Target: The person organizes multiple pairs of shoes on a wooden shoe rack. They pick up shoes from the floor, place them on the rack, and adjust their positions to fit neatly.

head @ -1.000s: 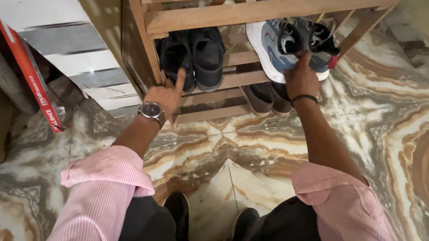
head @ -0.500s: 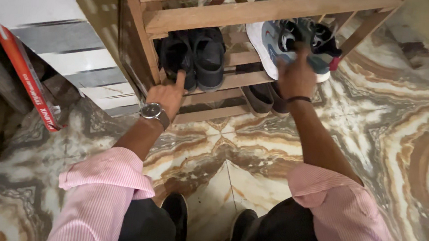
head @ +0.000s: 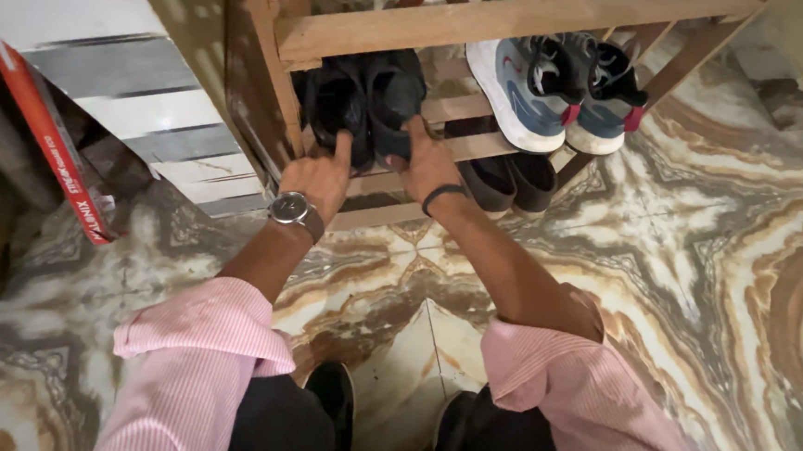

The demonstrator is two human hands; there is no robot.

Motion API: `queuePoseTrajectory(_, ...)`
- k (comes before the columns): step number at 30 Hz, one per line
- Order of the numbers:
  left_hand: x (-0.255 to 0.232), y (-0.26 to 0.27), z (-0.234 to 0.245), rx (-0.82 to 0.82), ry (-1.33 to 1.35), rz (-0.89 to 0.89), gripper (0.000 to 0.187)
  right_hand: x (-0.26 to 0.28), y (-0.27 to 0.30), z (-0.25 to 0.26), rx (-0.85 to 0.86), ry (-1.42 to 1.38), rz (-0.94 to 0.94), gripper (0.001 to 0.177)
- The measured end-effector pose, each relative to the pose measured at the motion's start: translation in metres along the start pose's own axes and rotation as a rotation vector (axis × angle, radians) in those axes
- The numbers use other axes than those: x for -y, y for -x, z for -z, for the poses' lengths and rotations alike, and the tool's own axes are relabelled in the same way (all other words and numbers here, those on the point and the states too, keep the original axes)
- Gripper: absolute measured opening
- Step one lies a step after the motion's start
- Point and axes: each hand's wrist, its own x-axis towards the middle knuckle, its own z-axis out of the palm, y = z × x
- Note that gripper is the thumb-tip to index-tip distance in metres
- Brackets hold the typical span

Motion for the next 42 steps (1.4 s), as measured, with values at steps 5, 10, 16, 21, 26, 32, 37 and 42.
queuePoseTrajectory(5,-0.002,0.000,0.002,-0.012,0.002,0.006,0.050,-0.005,0.001,0.002,0.007,-0.028,0.005,0.053)
queuePoseTrajectory(10,-0.006,0.000,0.013,0.037,0.035,0.026,0.051,-0.025,-0.004,0.025,-0.084,0.108,0.090,0.075)
queuePoseTrajectory(16,-0.005,0.008,0.021,-0.005,0.020,0.012,0.052,-0.065,0.009,0.096,-0.572,0.472,-0.028,0.075)
queuePoseTrajectory(21,-0.005,0.005,0.017,-0.013,-0.030,0.003,0.055,-0.108,0.021,0.108,-0.537,0.288,0.003,0.088)
queuePoseTrajectory(26,-0.004,0.004,0.016,0.011,-0.023,0.019,0.055,-0.129,0.022,0.117,-0.640,0.146,-0.314,0.055)
queuePoseTrajectory(32,-0.001,0.002,0.011,0.076,0.018,0.054,0.058,-0.176,0.043,0.111,-0.098,0.495,-0.396,0.034)
queuePoseTrajectory(37,0.002,0.000,0.000,-0.073,0.001,0.002,0.055,-0.148,0.059,0.103,0.370,0.646,-0.093,0.034)
queuePoseTrajectory(42,0.003,0.002,0.003,-0.060,0.033,0.008,0.051,-0.038,0.023,0.081,0.172,0.255,0.088,0.052)
